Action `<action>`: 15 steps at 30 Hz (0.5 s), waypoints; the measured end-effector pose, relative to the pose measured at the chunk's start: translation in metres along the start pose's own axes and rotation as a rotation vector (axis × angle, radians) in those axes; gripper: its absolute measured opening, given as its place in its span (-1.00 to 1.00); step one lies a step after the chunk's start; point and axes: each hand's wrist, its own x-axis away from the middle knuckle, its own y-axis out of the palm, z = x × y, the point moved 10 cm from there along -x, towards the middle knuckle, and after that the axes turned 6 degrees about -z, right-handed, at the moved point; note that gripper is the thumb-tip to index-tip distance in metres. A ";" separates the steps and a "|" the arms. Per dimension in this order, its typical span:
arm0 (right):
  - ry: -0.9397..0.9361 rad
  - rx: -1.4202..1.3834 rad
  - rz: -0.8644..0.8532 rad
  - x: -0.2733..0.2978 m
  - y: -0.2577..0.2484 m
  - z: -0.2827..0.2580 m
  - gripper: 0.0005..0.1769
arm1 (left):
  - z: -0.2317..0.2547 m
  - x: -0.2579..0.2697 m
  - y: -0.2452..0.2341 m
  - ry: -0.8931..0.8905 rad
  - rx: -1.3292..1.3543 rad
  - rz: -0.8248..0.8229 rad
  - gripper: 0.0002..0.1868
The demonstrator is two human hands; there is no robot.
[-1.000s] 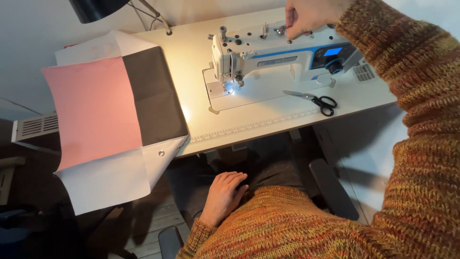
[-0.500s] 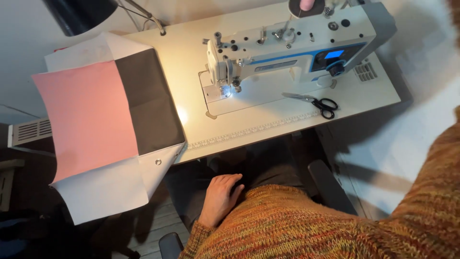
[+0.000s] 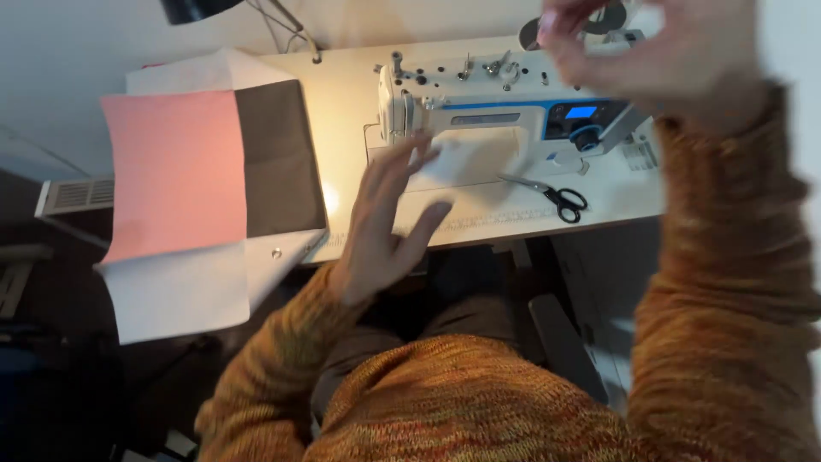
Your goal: Threading a bobbin and preparing an industrial sewing machine for operation.
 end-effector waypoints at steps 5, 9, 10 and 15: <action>-0.051 -0.131 0.286 -0.020 0.028 -0.081 -0.74 | 0.052 -0.056 -0.017 0.031 0.382 0.154 -0.54; 0.046 -0.321 0.406 -0.009 0.069 -0.073 -0.73 | 0.014 -0.015 0.012 -0.210 0.315 0.159 -0.68; 0.066 -0.500 0.450 -0.004 0.081 -0.065 -0.75 | -0.001 -0.002 0.020 -0.340 0.412 0.169 -0.72; 0.097 -0.856 0.472 0.001 0.129 -0.062 -0.73 | -0.016 0.053 0.031 -0.429 0.641 0.312 -0.74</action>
